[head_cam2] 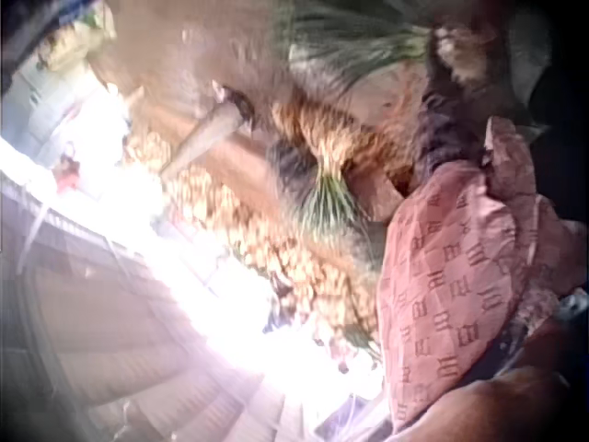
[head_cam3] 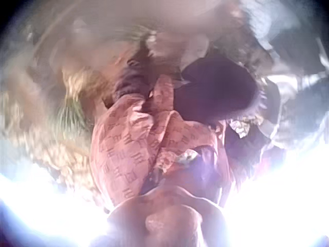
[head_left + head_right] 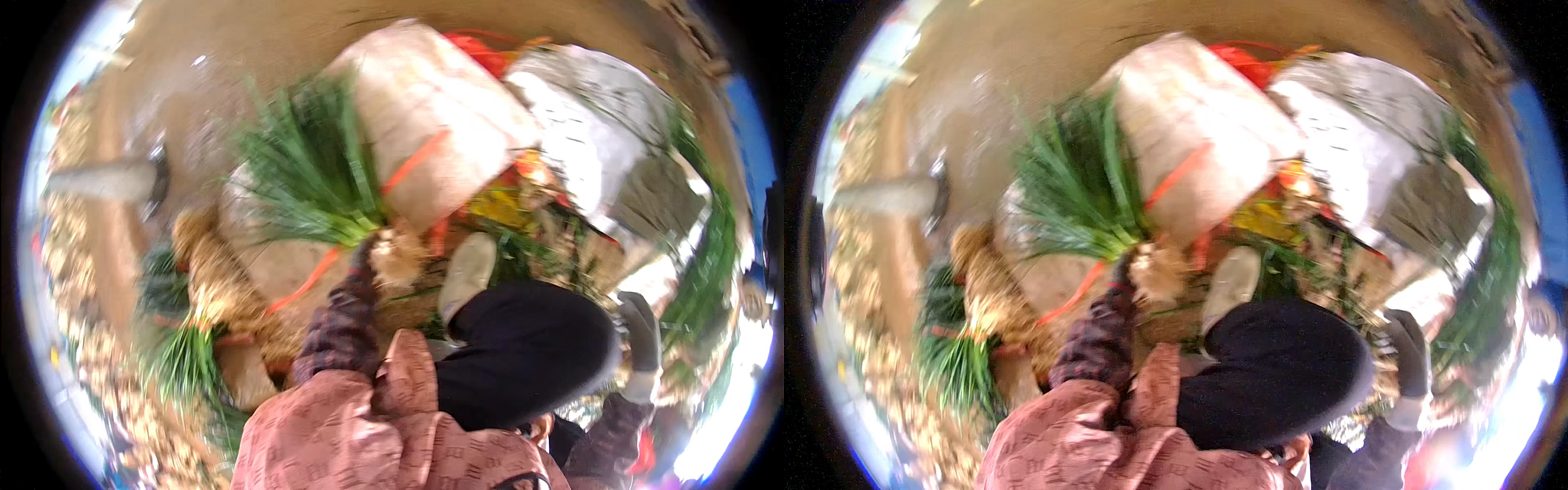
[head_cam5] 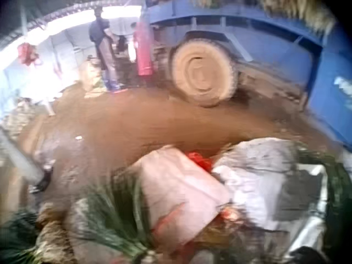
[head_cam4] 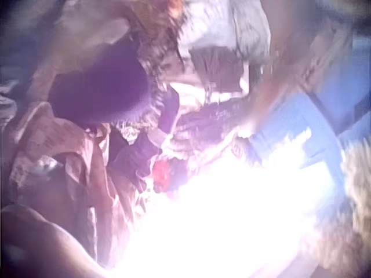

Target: The person cleans bunches of green onions by hand and ties them together with a red strap.

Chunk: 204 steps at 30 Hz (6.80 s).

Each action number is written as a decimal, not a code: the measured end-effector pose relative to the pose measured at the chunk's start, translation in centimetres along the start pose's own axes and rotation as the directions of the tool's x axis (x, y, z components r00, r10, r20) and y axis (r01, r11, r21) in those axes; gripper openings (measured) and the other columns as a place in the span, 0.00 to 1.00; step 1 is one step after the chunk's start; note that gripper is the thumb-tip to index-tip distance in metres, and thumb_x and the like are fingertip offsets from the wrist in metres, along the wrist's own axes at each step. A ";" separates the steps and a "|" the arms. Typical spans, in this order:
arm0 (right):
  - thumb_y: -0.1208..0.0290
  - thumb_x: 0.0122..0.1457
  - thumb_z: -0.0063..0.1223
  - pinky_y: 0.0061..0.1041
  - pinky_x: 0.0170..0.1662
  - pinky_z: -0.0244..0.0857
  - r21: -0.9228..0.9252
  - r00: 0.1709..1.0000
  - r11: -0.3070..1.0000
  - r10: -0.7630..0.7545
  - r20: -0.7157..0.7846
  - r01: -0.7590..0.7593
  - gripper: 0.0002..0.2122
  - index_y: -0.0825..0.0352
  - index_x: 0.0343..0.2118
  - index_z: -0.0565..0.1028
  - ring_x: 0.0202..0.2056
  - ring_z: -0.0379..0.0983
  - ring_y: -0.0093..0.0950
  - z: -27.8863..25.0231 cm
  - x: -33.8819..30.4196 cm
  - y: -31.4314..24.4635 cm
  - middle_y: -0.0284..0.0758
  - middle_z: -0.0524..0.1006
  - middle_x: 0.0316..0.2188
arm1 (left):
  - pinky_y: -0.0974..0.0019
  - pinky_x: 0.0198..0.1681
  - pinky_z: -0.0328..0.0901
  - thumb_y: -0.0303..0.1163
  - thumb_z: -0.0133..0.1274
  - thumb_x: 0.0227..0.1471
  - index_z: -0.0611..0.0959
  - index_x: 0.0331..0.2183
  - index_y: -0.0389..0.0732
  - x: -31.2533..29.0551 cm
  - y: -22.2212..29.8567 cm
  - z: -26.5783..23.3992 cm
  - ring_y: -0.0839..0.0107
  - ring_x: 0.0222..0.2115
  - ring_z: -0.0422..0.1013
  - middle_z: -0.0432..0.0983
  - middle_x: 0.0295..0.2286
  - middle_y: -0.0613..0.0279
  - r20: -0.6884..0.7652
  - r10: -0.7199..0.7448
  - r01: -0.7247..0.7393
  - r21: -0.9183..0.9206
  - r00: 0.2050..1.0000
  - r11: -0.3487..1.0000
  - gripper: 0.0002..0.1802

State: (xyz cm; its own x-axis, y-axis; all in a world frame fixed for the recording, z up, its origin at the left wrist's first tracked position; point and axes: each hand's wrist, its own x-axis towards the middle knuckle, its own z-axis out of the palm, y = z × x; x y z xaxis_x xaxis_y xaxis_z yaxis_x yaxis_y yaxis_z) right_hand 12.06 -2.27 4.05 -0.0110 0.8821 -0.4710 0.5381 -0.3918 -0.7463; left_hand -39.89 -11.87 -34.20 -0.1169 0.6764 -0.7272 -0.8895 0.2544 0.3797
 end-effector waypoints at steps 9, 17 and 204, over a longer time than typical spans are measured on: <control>0.64 0.61 0.51 0.29 0.49 0.69 -0.406 0.996 0.912 -0.031 0.082 0.062 0.15 0.62 0.50 0.71 0.43 0.75 0.31 1.3 -4.5 7.7 0.39 0.78 0.41 | 0.67 0.46 0.68 0.32 0.52 0.56 0.77 0.48 0.35 2.9 5.9 7.2 0.68 0.39 0.72 0.77 0.40 0.58 0.020 0.229 -0.136 0.853 0.973 0.504 0.19; 0.51 0.47 0.61 0.37 0.43 0.70 -0.252 0.392 0.656 0.072 -0.917 -0.711 0.31 0.60 0.53 0.68 0.45 0.74 0.39 -9.3 -6.0 10.8 0.45 0.76 0.44 | 0.68 0.49 0.66 0.32 0.49 0.57 0.75 0.50 0.35 -0.9 12.4 22.8 0.68 0.41 0.72 0.76 0.41 0.58 0.523 0.438 -0.503 0.847 0.731 -0.171 0.20; 0.57 0.58 0.48 0.39 0.41 0.70 -0.231 0.847 0.972 -0.080 -0.526 -0.052 0.14 0.62 0.36 0.79 0.35 0.77 0.44 -4.0 -2.6 7.6 0.43 0.80 0.32 | 0.71 0.20 0.64 0.45 0.48 0.59 0.75 0.48 0.43 -18.8 -21.8 45.9 0.75 0.18 0.67 0.72 0.22 0.70 0.411 -0.851 0.167 0.861 0.327 0.480 0.21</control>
State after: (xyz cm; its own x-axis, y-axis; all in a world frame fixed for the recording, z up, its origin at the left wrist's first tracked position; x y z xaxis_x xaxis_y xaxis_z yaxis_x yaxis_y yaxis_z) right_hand 19.52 -6.51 1.45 0.3909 0.9159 -0.0915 0.7181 -0.3656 -0.5921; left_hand 2.00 1.58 -2.51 0.9002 0.2885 -0.3262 -0.0658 0.8305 0.5531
